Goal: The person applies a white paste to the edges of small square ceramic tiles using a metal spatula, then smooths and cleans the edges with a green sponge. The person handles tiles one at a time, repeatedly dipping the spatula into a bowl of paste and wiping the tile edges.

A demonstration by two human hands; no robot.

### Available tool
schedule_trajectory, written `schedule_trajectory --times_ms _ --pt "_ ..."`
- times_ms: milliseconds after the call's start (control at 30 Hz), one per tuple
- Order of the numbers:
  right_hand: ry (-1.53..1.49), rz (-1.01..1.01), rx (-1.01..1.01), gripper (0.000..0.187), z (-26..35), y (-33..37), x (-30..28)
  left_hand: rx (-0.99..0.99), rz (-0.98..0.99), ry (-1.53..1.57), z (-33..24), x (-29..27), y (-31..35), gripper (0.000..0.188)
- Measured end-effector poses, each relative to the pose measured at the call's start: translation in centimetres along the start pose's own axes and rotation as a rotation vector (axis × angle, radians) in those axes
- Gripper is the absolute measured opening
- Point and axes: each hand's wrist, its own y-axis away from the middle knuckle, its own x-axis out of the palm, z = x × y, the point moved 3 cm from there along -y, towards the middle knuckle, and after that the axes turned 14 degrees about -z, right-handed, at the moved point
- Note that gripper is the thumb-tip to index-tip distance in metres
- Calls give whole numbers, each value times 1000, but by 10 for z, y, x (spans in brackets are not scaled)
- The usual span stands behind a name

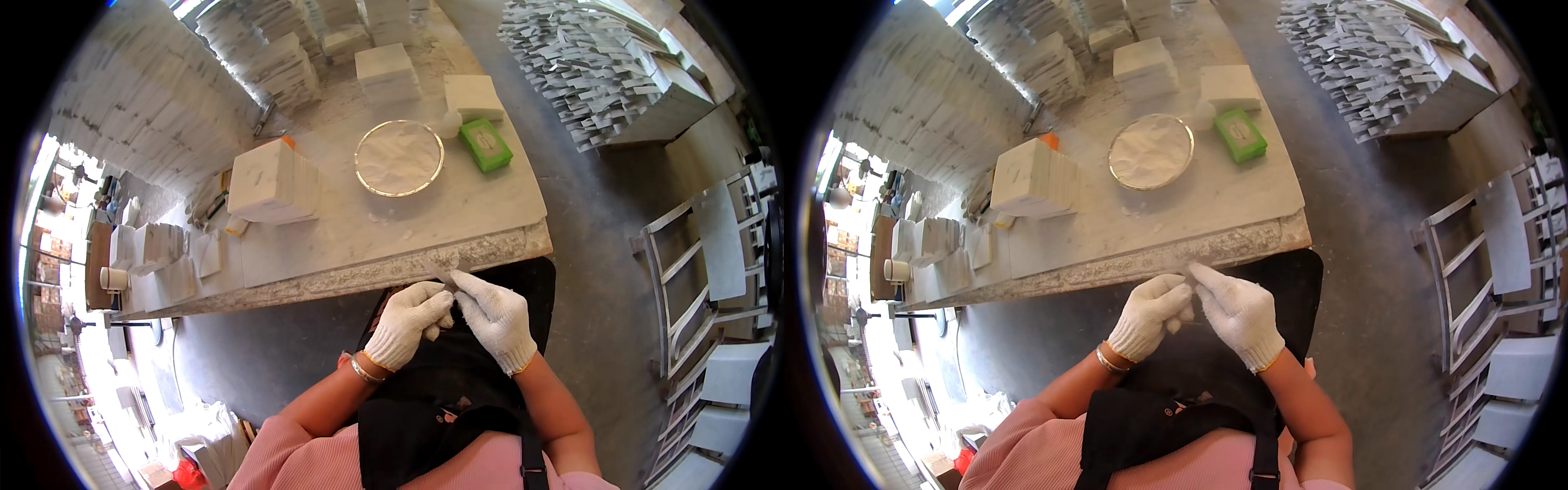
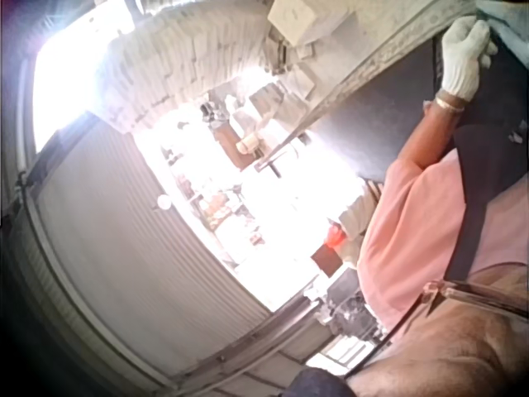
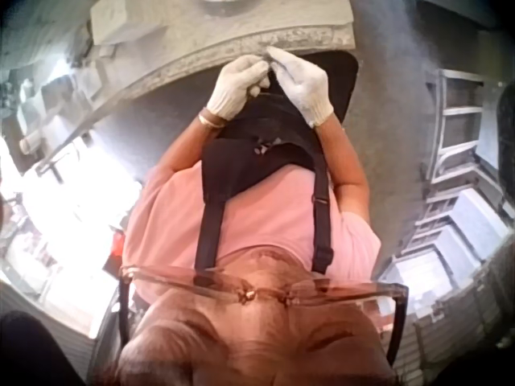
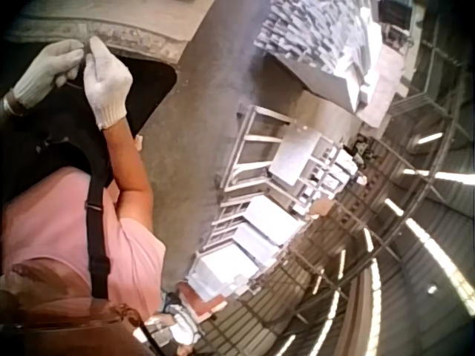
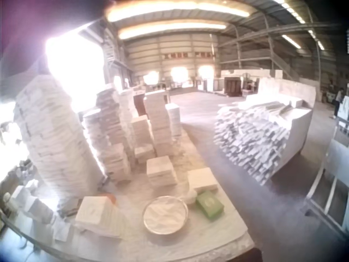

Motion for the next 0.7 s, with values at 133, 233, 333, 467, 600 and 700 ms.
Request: schedule_trajectory --times_ms 133,233,333,467,600,700 --pt "36 -76 125 30 -17 -16 -13 5 141 -40 -11 2 3 45" --pt "23 -118 71 31 -20 -19 -16 -27 211 -23 -19 5 7 50" --pt "13 -53 93 33 -16 -14 -12 -61 188 -32 -19 3 4 50" --pt "8 40 -6 35 -11 12 4 -116 134 -39 -6 -6 -6 49" --pt "100 3 44 33 -20 -4 0 -139 155 -12 -6 -8 -5 47" --pt "88 -14 1 36 -17 -13 2 -138 159 57 -9 -7 -2 47"
